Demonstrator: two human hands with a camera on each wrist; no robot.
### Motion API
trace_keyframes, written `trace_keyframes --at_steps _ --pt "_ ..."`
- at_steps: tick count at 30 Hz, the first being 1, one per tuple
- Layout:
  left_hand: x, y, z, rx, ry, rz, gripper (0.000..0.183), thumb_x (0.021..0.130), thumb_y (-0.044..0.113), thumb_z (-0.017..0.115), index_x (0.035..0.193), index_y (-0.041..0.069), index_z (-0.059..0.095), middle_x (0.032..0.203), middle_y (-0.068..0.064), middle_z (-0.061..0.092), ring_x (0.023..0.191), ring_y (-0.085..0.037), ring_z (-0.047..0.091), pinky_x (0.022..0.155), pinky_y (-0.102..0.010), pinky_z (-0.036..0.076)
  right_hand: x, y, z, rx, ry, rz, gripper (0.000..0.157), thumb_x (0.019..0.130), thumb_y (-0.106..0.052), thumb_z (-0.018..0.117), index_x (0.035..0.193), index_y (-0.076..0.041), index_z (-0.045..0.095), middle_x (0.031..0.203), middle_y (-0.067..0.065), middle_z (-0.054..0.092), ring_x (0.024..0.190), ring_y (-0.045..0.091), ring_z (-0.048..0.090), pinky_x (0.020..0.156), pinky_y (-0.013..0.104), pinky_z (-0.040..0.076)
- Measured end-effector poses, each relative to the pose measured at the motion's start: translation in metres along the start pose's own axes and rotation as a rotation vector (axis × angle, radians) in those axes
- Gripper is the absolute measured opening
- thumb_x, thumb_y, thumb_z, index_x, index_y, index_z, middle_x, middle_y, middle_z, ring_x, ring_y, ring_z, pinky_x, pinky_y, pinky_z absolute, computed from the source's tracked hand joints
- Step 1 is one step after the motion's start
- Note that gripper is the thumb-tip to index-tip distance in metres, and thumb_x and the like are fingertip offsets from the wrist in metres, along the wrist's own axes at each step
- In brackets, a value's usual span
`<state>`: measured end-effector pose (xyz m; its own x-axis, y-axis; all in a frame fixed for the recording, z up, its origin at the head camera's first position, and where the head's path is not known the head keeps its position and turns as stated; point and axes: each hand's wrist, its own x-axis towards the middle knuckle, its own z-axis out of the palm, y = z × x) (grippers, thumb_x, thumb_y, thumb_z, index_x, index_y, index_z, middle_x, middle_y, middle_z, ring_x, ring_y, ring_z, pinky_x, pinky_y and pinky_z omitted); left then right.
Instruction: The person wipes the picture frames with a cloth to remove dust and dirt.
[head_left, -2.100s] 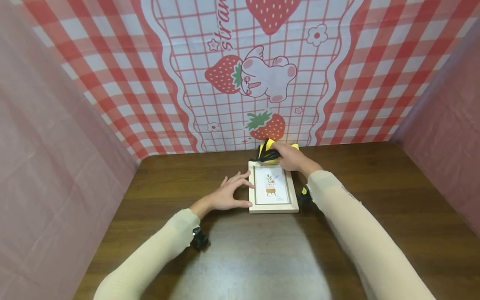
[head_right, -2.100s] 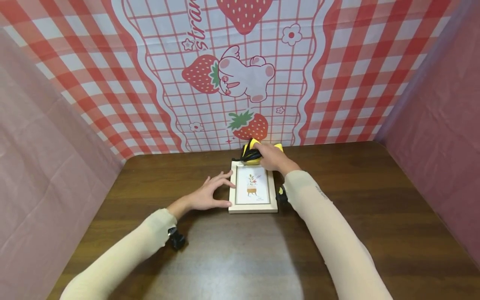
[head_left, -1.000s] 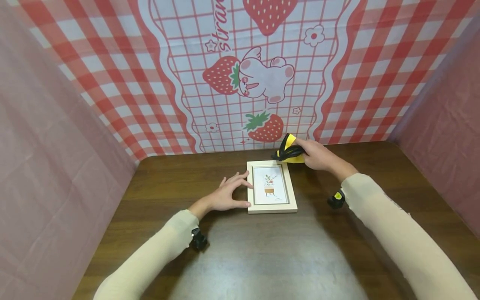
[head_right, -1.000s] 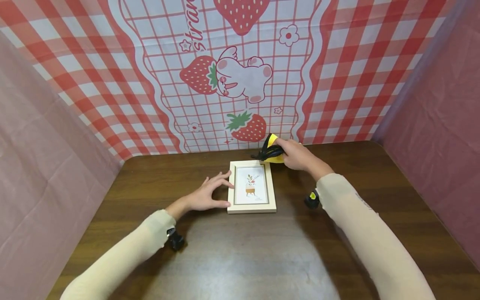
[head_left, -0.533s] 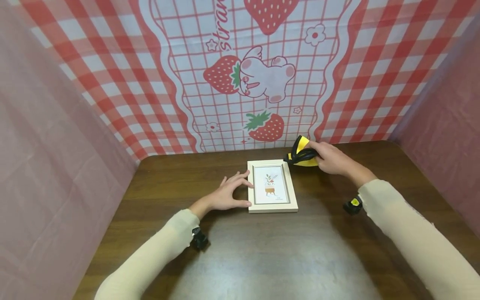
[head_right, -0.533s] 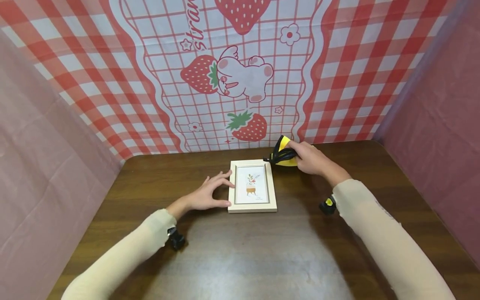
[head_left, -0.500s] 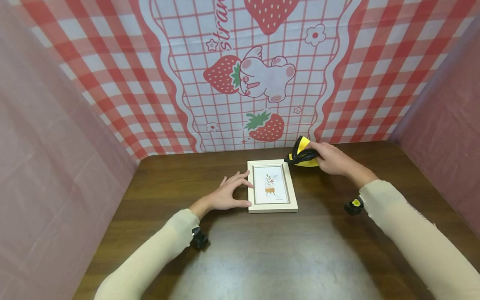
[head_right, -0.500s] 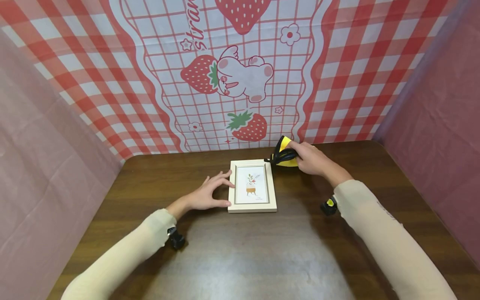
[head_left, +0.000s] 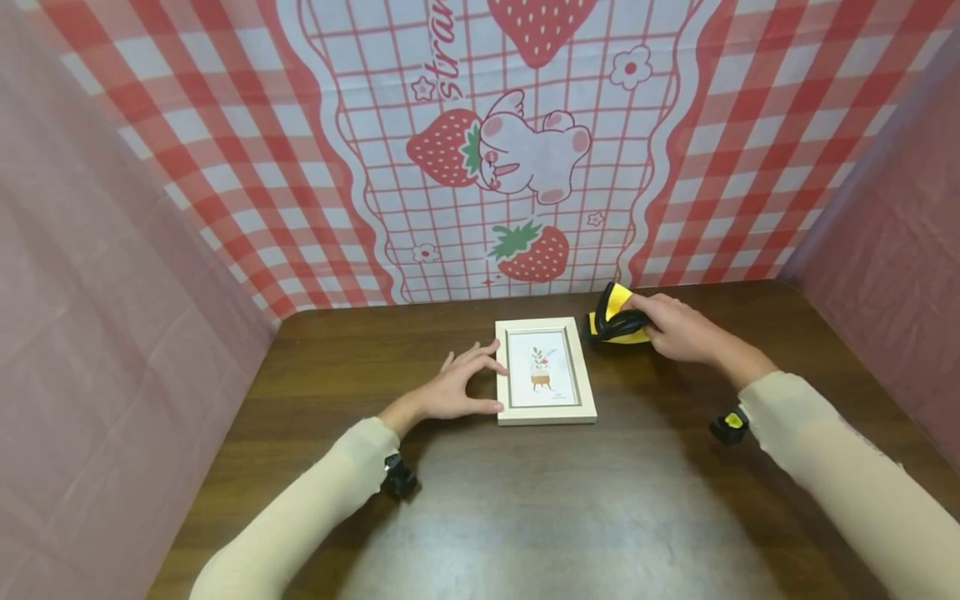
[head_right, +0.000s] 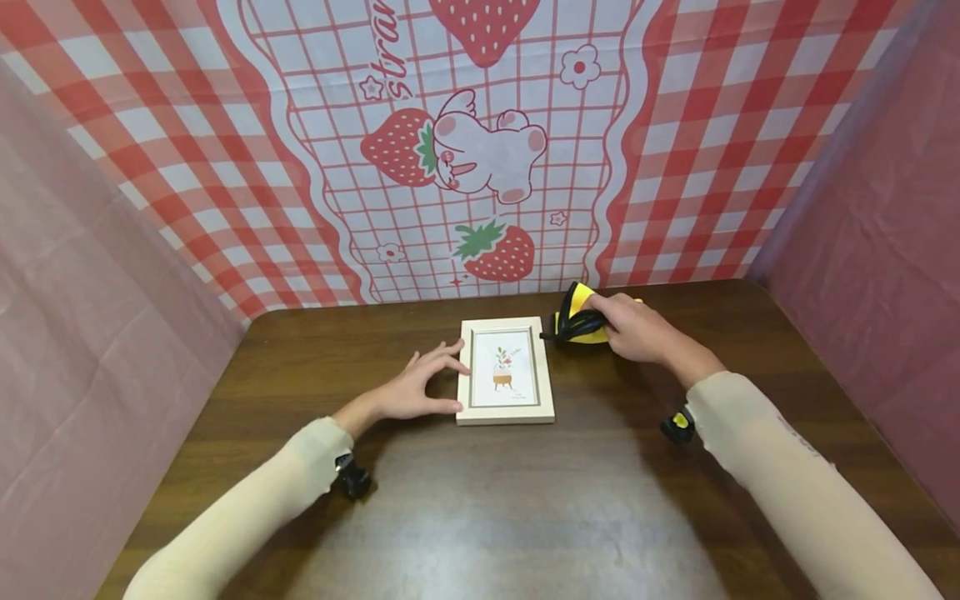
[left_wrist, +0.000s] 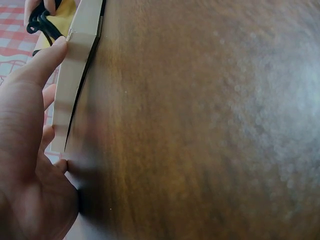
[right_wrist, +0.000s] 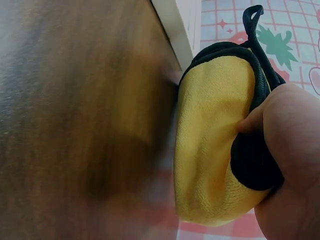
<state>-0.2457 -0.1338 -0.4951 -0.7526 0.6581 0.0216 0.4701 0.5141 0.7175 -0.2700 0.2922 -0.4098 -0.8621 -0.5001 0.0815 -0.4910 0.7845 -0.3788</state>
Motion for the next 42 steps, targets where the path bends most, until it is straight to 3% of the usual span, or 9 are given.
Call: trace_keyframes --at_steps 5,12,15,24,26,29,32,36,42 --pt "0.001 -0.007 0.001 0.021 0.011 0.007 0.065 0.095 0.069 0.081 0.146 0.031 0.066 0.191 -0.004 0.023 0.178 -0.048 0.012 0.134 -0.087 -0.005 -0.004 0.002 0.007 -0.015 0.003 -0.024 0.04 0.099 0.012 0.061 0.136 0.001 0.066 0.134 0.028 0.074 0.129 0.048 0.068 0.113 0.075 0.055" --pt "-0.002 0.012 -0.004 0.018 -0.027 -0.048 0.055 0.1 0.042 0.084 0.149 0.024 0.065 0.191 -0.006 0.02 0.179 -0.045 0.008 0.137 -0.081 -0.009 -0.008 0.002 0.017 -0.048 -0.024 -0.032 0.035 0.098 0.012 0.065 0.129 -0.002 0.07 0.132 0.023 0.076 0.134 0.051 0.065 0.115 0.076 0.053" --pt "-0.002 0.015 -0.004 0.024 -0.03 -0.055 0.055 0.101 0.04 0.084 0.15 0.023 0.064 0.192 -0.006 0.02 0.179 -0.044 0.008 0.138 -0.081 -0.009 -0.012 0.0 0.018 -0.068 -0.054 -0.029 0.035 0.098 0.012 0.067 0.129 -0.004 0.07 0.137 0.025 0.075 0.139 0.054 0.062 0.117 0.079 0.051" --pt "-0.002 -0.001 0.002 -0.012 0.007 -0.015 0.059 0.097 0.063 0.082 0.145 0.032 0.066 0.191 -0.003 0.022 0.178 -0.047 0.01 0.136 -0.083 -0.01 -0.025 -0.006 0.019 -0.066 -0.175 -0.028 0.048 0.096 0.014 0.07 0.138 -0.007 0.07 0.162 0.029 0.061 0.164 0.062 0.036 0.125 0.081 0.039" --pt "-0.002 0.001 0.001 0.0 -0.004 -0.028 0.059 0.099 0.059 0.082 0.147 0.03 0.065 0.191 -0.004 0.021 0.179 -0.046 0.009 0.137 -0.082 -0.01 -0.027 -0.007 0.019 -0.052 -0.197 -0.026 0.047 0.094 0.012 0.073 0.135 -0.011 0.071 0.163 0.026 0.062 0.167 0.062 0.03 0.128 0.081 0.035" --pt "-0.001 -0.001 0.002 0.003 -0.005 -0.037 0.058 0.099 0.056 0.083 0.148 0.03 0.065 0.192 -0.002 0.02 0.18 -0.042 0.008 0.138 -0.079 -0.011 -0.03 -0.007 0.022 -0.053 -0.205 -0.04 0.04 0.094 0.002 0.081 0.129 -0.015 0.071 0.165 0.027 0.06 0.168 0.063 0.026 0.129 0.082 0.033" --pt "-0.001 0.002 0.0 0.01 -0.005 -0.035 0.06 0.099 0.057 0.082 0.149 0.028 0.065 0.192 -0.003 0.019 0.18 -0.043 0.009 0.138 -0.08 -0.01 -0.032 -0.007 0.027 -0.062 -0.174 -0.057 0.032 0.098 -0.02 0.085 0.126 -0.016 0.071 0.166 0.027 0.059 0.168 0.065 0.021 0.127 0.085 0.033" --pt "-0.001 0.0 0.0 0.019 0.008 -0.006 0.061 0.1 0.061 0.079 0.149 0.026 0.064 0.191 -0.008 0.021 0.178 -0.047 0.011 0.135 -0.085 -0.007 -0.032 -0.006 0.033 -0.051 -0.132 -0.045 0.034 0.104 -0.042 0.079 0.126 -0.017 0.071 0.169 0.026 0.055 0.169 0.066 0.016 0.127 0.087 0.032" --pt "-0.002 0.005 -0.003 0.003 0.005 0.001 0.063 0.097 0.063 0.081 0.146 0.027 0.066 0.191 -0.008 0.022 0.177 -0.05 0.012 0.134 -0.086 -0.007 -0.027 -0.004 0.037 -0.046 -0.118 -0.043 0.025 0.109 -0.039 0.073 0.12 -0.017 0.072 0.165 0.026 0.058 0.168 0.067 0.02 0.13 0.084 0.031"
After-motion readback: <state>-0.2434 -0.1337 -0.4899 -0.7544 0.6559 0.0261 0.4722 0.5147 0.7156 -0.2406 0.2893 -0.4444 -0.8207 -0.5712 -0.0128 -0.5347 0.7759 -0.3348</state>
